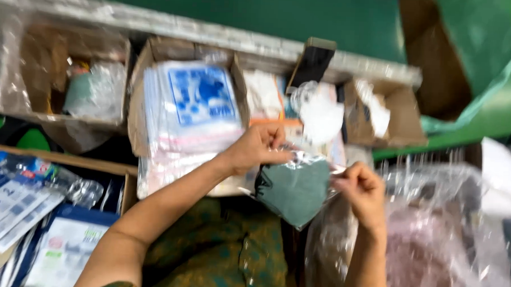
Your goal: Packing face masks into plastic bags and organizing them on a factory production line.
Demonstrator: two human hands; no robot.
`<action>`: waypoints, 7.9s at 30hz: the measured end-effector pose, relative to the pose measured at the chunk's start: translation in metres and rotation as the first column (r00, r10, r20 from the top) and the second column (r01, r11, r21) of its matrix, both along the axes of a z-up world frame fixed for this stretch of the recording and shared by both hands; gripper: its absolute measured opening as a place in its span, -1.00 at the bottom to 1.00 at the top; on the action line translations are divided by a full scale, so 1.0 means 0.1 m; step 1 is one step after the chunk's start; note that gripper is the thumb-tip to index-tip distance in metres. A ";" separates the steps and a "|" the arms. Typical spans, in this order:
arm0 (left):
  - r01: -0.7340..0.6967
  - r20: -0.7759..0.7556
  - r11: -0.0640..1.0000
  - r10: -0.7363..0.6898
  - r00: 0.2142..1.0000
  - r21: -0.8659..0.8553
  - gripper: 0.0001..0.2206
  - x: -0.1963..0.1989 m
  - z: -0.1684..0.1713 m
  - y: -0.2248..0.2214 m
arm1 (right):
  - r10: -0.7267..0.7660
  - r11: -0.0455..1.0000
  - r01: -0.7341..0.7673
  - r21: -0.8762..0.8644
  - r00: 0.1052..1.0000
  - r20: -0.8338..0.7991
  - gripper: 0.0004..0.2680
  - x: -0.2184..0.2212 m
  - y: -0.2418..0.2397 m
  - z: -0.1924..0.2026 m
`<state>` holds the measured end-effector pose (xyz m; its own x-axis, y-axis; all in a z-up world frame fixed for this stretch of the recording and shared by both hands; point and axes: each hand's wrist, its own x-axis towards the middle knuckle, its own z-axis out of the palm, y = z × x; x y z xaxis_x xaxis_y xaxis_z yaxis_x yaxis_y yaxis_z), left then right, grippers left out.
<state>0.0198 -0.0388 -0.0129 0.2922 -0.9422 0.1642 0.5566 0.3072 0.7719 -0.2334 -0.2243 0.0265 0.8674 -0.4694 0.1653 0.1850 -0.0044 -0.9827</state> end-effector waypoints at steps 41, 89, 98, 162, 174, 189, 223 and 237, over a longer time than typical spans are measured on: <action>-0.857 0.920 0.368 0.290 -0.263 -0.360 -0.68 2.92 0.16 0.23 | -0.302 0.918 0.273 -0.287 0.951 -0.063 -0.85 0.92 -0.54 -2.67; -0.289 0.206 0.957 0.277 0.938 0.027 -0.21 -0.35 -0.72 0.10 | -0.590 0.788 0.614 -0.051 0.776 0.225 -0.72 0.67 0.54 0.05; -0.395 0.366 0.911 0.331 0.870 0.115 -0.55 -0.58 -0.68 0.09 | -0.549 0.825 0.549 -0.136 0.835 0.046 -0.44 0.51 0.74 -0.31; -0.686 0.885 0.616 0.456 -0.092 -0.388 -0.95 0.48 0.47 0.49 | -0.317 0.921 0.345 0.182 0.934 -0.164 -0.66 1.10 1.11 -0.50; -0.474 0.718 0.878 0.284 0.635 0.072 -0.47 -0.02 0.09 0.29 | -0.367 0.298 0.438 -0.848 0.873 0.321 -0.78 1.11 1.10 0.57; -0.245 0.821 0.853 0.514 0.247 -0.461 -0.08 -0.06 0.91 0.15 | -0.433 0.388 -0.371 -0.844 0.735 -0.522 -0.75 0.58 0.53 0.76; 0.041 0.241 0.994 -0.065 0.968 0.105 -0.33 -0.42 0.34 0.03 | -0.495 0.088 0.321 -0.943 0.835 0.239 -0.88 0.37 0.69 0.82; 0.021 0.460 0.962 -0.150 0.875 0.274 -0.23 -0.61 0.28 0.12 | -0.777 0.148 0.771 -0.619 0.478 0.410 -0.88 -0.72 -0.05 0.14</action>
